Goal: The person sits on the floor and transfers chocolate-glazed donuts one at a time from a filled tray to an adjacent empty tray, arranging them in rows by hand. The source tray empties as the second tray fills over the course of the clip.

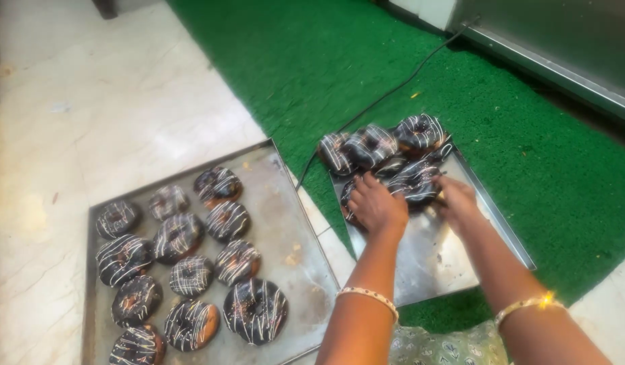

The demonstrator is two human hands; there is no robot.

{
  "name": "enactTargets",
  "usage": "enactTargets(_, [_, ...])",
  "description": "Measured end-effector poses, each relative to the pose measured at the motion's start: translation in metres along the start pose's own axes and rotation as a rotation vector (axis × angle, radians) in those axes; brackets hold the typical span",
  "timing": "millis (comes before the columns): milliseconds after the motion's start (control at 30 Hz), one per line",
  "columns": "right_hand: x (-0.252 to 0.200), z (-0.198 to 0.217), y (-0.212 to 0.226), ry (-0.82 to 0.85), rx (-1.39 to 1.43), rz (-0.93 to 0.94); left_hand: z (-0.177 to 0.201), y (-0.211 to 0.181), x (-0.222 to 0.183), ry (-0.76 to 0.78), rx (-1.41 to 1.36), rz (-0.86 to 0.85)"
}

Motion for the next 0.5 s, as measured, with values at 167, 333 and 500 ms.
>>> enactTargets(167, [-0.005,0.000,-0.008,-0.065,0.010,0.011,0.003,0.005,-0.004,-0.012,-0.043,-0.036])
enactTargets(333, [-0.021,0.008,-0.009,-0.166,-0.019,-0.012,0.005,-0.007,-0.013,-0.027,0.040,-0.202])
enactTargets(500, [-0.050,0.023,0.000,-0.291,0.038,0.078,0.006,-0.008,-0.023,0.012,-0.087,-0.241])
Point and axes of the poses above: each hand's wrist, its own x-axis towards the middle knuckle, its own z-axis out of the back of the hand, y = z × x, the point moved 10 cm from there along x, towards the middle knuckle, and after that the axes turned 7 degrees about -x, right-handed, at the moved point
